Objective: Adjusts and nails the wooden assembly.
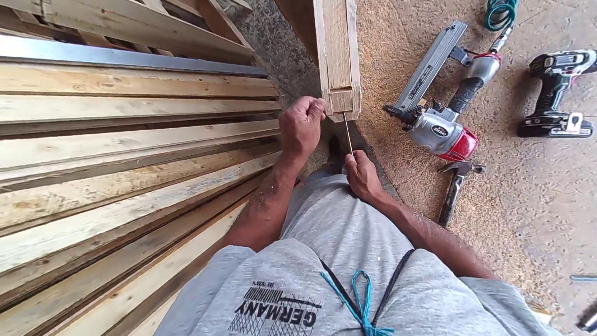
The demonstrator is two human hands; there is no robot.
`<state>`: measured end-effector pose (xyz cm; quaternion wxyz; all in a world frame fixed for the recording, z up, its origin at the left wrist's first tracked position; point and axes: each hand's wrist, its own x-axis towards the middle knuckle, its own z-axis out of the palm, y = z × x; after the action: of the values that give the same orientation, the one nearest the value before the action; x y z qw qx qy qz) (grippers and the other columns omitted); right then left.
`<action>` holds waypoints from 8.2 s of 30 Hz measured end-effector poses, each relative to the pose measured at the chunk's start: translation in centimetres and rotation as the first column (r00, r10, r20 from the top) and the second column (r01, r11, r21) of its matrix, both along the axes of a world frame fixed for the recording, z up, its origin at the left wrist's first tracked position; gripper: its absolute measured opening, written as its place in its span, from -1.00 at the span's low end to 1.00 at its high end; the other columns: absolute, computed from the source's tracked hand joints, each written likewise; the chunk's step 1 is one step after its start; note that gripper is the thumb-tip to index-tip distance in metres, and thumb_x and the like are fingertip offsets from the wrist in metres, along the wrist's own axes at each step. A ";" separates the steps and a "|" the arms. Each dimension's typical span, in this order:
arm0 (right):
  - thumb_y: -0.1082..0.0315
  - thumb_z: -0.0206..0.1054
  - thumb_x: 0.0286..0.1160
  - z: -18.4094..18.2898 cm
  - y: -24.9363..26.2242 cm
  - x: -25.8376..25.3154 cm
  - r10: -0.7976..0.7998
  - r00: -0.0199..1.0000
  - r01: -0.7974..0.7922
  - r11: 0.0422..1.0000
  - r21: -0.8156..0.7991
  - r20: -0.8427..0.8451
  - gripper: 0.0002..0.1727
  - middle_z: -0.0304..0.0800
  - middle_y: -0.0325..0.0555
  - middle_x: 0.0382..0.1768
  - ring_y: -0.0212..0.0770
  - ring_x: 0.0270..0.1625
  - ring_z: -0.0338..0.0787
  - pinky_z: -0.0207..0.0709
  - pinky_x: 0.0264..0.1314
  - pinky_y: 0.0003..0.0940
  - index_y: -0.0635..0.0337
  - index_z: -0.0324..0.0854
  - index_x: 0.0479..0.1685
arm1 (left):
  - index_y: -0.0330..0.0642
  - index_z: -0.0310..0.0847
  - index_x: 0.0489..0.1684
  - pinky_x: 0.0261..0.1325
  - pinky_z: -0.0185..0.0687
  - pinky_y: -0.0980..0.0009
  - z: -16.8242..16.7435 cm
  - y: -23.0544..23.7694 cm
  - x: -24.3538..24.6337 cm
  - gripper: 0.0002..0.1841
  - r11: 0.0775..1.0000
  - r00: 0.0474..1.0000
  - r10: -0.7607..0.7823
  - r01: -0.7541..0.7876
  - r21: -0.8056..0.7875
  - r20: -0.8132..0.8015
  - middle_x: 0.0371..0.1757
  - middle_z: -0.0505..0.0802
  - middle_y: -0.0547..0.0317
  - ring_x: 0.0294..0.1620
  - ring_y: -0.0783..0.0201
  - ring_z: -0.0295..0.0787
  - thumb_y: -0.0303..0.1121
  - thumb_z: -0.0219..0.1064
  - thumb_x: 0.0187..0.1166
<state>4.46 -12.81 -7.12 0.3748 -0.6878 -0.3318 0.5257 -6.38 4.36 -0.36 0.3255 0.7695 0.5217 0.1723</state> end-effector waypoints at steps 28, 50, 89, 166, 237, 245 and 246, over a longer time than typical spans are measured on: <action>0.05 -0.09 0.86 -6.6 0.8 0.3 0.063 0.985 -0.096 0.974 0.207 0.161 -0.54 0.62 -0.20 -0.50 -0.31 -0.48 0.67 0.64 -0.33 -0.28 0.26 0.56 0.14 | -0.30 0.39 0.71 0.34 0.73 0.45 -5.3 3.3 0.1 -0.45 0.948 0.851 -0.304 0.314 0.050 0.428 0.61 0.65 -0.06 0.26 0.34 0.83 -0.48 0.29 0.70; 0.00 -0.06 0.85 3.8 1.3 -0.3 0.039 0.999 -0.041 0.986 -0.159 -0.019 -0.58 0.61 -0.22 -0.53 -0.25 -0.54 0.69 0.67 -0.39 -0.21 0.15 0.53 -0.03 | -0.21 0.45 0.69 0.34 0.75 0.40 -4.6 2.7 0.0 -0.47 0.956 0.868 -0.277 0.290 0.032 0.411 0.62 0.65 -0.05 0.31 0.28 0.82 -0.48 0.31 0.70; 0.07 0.22 0.73 -3.2 -20.6 17.0 -0.280 0.512 0.578 0.811 -0.085 0.812 -0.46 0.65 0.50 0.24 0.42 0.36 0.64 0.45 0.47 0.32 0.48 0.59 0.28 | -0.18 0.74 0.38 0.17 0.84 0.36 -5.2 1.9 1.3 -0.61 0.997 0.868 -0.067 0.074 0.005 0.492 0.35 0.85 0.07 0.06 0.34 0.90 -0.49 0.43 0.57; 0.38 0.13 0.68 -5.3 -24.6 18.8 -0.072 0.682 0.519 0.749 -0.412 0.728 -0.47 0.63 0.40 0.36 0.39 0.37 0.69 0.53 0.35 0.41 0.24 0.34 0.64 | -0.18 0.55 0.48 0.34 0.78 0.18 -4.2 1.0 3.3 -0.47 0.964 0.884 0.213 -0.122 -0.235 0.416 0.22 0.87 0.09 0.18 0.30 0.86 -0.08 0.38 0.63; 0.23 0.07 0.80 -1.3 -0.7 6.3 0.086 0.996 -0.084 0.990 0.116 -0.008 -0.62 0.75 -0.22 -0.37 -0.34 -0.46 0.72 0.71 -0.36 -0.34 0.25 0.59 0.36 | -0.19 0.24 0.73 0.39 0.77 0.10 -6.3 2.0 0.8 -0.14 0.953 0.953 -0.126 0.193 -0.232 0.277 0.21 0.88 0.03 0.20 0.25 0.88 -0.06 0.59 0.46; 0.26 0.11 0.78 0.9 -7.5 7.3 0.026 0.998 -0.030 0.997 0.068 0.057 -0.46 0.74 -0.19 -0.27 -0.39 -0.38 0.68 0.67 -0.27 -0.38 0.16 0.36 0.71 | -0.23 0.16 0.79 0.46 0.72 0.16 -6.6 1.2 0.9 -0.25 0.942 0.891 -0.064 0.203 -0.267 0.449 0.34 0.82 -0.03 0.29 0.24 0.83 -0.21 0.42 0.65; 0.23 0.13 0.77 2.1 -6.8 7.8 0.055 0.981 -0.066 0.996 0.055 0.187 -0.41 0.73 -0.16 -0.29 -0.33 -0.43 0.68 0.67 -0.33 -0.29 0.14 0.27 0.76 | -0.22 0.16 0.79 0.45 0.72 0.15 -6.7 1.1 1.0 -0.25 0.946 0.902 -0.061 0.189 -0.262 0.428 0.31 0.84 -0.03 0.28 0.24 0.84 -0.18 0.41 0.66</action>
<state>12.23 -19.65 -5.02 0.3470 -0.7114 -0.4020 0.4603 -5.41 5.47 -7.03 0.5509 0.6899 0.4096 0.2296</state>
